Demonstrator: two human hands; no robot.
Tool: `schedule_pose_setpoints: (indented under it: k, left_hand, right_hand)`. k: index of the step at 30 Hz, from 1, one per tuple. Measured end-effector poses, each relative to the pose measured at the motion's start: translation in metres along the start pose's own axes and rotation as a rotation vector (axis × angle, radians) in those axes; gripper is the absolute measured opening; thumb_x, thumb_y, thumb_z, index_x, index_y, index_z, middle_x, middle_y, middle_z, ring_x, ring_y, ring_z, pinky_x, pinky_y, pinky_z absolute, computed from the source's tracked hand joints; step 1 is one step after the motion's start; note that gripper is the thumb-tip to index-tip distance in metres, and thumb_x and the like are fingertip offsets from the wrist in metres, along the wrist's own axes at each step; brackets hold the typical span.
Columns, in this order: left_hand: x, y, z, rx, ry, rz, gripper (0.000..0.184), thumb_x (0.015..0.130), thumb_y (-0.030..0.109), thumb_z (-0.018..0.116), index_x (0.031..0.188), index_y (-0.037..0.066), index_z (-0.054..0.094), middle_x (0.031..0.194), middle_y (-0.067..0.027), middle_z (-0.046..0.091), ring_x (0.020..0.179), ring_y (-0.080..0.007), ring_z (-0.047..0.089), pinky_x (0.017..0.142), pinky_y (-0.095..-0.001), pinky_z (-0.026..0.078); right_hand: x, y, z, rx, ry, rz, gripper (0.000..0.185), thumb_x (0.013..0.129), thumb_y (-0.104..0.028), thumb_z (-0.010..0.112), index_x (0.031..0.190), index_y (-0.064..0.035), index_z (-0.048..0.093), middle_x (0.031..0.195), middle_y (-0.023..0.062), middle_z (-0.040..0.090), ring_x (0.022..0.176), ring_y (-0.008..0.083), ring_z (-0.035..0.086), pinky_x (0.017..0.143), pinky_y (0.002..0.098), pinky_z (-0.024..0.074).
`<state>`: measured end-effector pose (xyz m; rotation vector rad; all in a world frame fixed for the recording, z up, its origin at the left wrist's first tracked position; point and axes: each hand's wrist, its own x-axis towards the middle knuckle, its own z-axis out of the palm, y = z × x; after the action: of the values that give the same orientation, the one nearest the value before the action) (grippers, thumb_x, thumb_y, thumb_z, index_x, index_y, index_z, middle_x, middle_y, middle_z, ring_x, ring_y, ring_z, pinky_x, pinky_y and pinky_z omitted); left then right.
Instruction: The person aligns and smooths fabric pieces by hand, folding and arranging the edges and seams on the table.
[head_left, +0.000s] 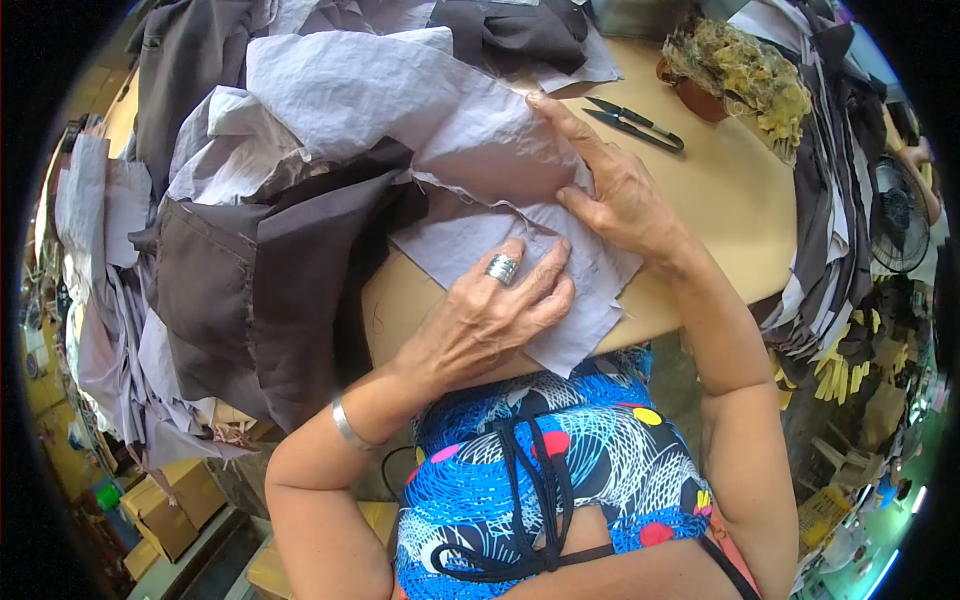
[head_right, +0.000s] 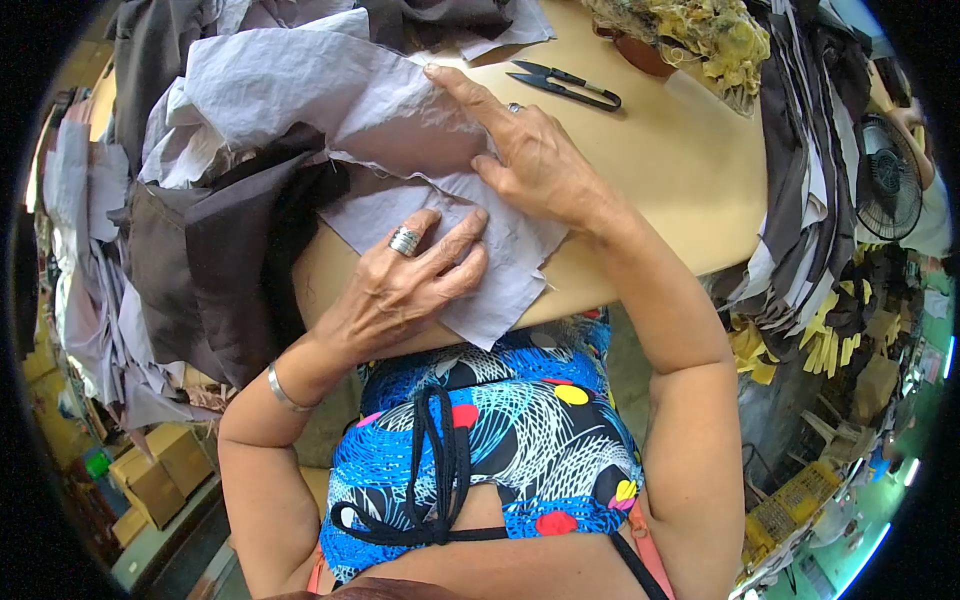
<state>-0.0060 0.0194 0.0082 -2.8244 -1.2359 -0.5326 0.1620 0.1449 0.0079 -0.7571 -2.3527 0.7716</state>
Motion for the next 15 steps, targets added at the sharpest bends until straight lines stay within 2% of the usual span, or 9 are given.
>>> schedule_pose_setpoints:
  k: [1,5,8,11,15]
  left_hand:
    - [0.0,0.001,0.0,-0.011,0.004,0.0,0.036,0.074,0.015,0.053,0.108,0.005,0.053,0.121,-0.012,0.052,0.099,-0.0291,0.053,0.089,-0.0337,0.047]
    - [-0.005,-0.003,0.0,-0.035,0.013,-0.025,0.037,0.073,0.014,0.054,0.108,0.002,0.054,0.117,-0.0133,0.053,0.103,-0.0282,0.053,0.088,-0.033,0.048]
    - [-0.007,-0.009,0.002,-0.033,0.074,-0.081,0.034,0.072,0.012,0.054,0.103,-0.003,0.056,0.113,-0.0146,0.053,0.107,-0.0269,0.053,0.089,-0.0331,0.048]
    - [-0.008,-0.01,0.006,-0.059,0.117,-0.113,0.032,0.072,0.011,0.053,0.101,-0.003,0.056,0.111,-0.0146,0.053,0.104,-0.0272,0.054,0.088,-0.0332,0.048]
    - [-0.006,-0.009,0.005,-0.053,0.11,-0.126,0.03,0.072,0.011,0.053,0.099,-0.002,0.057,0.111,-0.0142,0.053,0.103,-0.0262,0.055,0.088,-0.0322,0.049]
  right_hand:
    - [0.0,0.002,0.0,-0.019,-0.01,-0.009,0.087,0.069,0.003,0.06,0.145,-0.0202,0.024,0.13,0.0167,0.051,0.087,0.0395,0.062,0.085,0.0456,0.0491]
    - [0.008,0.003,-0.005,-0.144,0.005,-0.097,0.09,0.069,0.0,0.061,0.146,-0.0199,0.019,0.13,0.0179,0.051,0.092,0.0392,0.061,0.086,0.0456,0.0482]
    - [0.013,-0.008,-0.012,-0.164,-0.07,0.042,0.091,0.068,0.0,0.061,0.146,-0.0188,0.018,0.131,0.0195,0.049,0.102,0.0391,0.057,0.089,0.044,0.0469]
    - [0.012,-0.006,-0.006,-0.095,-0.062,0.027,0.09,0.068,0.001,0.059,0.146,-0.0176,0.019,0.132,0.021,0.048,0.106,0.0396,0.056,0.092,0.0436,0.0456]
    - [0.008,-0.002,0.003,-0.089,0.019,-0.048,0.087,0.068,0.003,0.058,0.145,-0.0162,0.022,0.133,0.0206,0.047,0.104,0.0406,0.057,0.092,0.0441,0.0458]
